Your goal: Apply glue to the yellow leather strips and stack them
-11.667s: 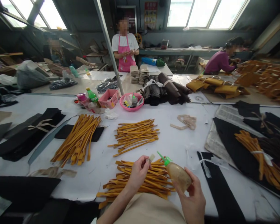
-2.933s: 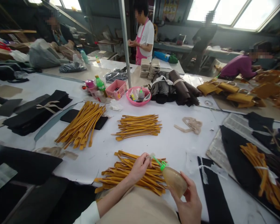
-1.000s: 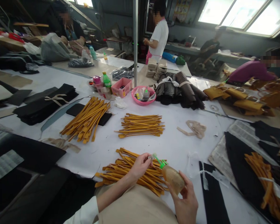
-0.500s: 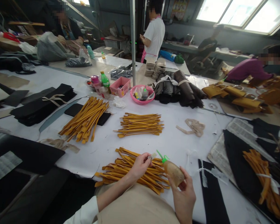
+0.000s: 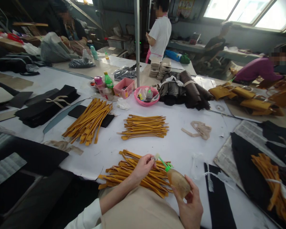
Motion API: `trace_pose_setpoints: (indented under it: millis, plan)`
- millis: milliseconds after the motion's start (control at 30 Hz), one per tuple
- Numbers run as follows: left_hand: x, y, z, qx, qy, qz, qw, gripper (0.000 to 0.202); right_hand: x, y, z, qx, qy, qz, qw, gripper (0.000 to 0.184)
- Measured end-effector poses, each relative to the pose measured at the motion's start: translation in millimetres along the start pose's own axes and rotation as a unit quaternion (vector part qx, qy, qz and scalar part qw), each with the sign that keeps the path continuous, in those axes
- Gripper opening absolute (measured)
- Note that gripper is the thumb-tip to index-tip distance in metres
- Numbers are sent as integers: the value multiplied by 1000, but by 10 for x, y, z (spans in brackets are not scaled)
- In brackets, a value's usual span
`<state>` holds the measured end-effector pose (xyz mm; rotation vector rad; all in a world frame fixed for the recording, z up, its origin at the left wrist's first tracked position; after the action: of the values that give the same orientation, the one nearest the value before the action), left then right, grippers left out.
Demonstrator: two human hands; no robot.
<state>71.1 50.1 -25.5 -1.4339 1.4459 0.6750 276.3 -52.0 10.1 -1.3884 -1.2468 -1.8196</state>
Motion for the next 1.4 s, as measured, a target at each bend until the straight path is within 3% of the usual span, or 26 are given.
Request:
trace_pose_setpoints:
  millis: [100,267,400,500,567,700,867,1233,1400]
  plan:
    - [-16,14,-18,-11,10,-1,1000,34,-3,-36,8,19,-4,-6,1000,65]
    - [-36,8,-30,-12,22,2,1000,35,-26,-17,27,-17,-30,18,999,68]
    - [-48,-9,-25,-6,22,-7,1000,38,-47,-81,46,10,-52,35,998,71]
    - [-46,-4,-21,-7,20,-18,1000,38,-68,-44,68,-25,-85,40,995,74]
    - [-35,1,-19,-6,22,-25,999,38,-45,-32,85,-35,-81,50,995,74]
    - [-33,-17,-15,8,15,-25,1000,36,-28,-90,115,3,-74,54,996,73]
    - [-33,-16,-5,2,22,-16,1000,37,-39,-19,145,-41,-69,71,994,74]
    - [-36,68,14,-14,-14,46,999,31,97,-44,183,90,-6,-29,995,60]
    - [-116,162,30,-38,-49,116,991,26,71,88,256,68,-89,20,994,70]
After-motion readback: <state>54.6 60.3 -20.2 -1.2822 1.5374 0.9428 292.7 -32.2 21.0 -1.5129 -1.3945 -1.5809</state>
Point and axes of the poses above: each hand's wrist, its own z-axis towards the middle knuckle, its own y-axis out of the back of the hand, x = y × z, the point moved 7 cm from there along z, towards the middle knuckle, and after that the axes turned 3 degrees about y, right-handed, at the moved point
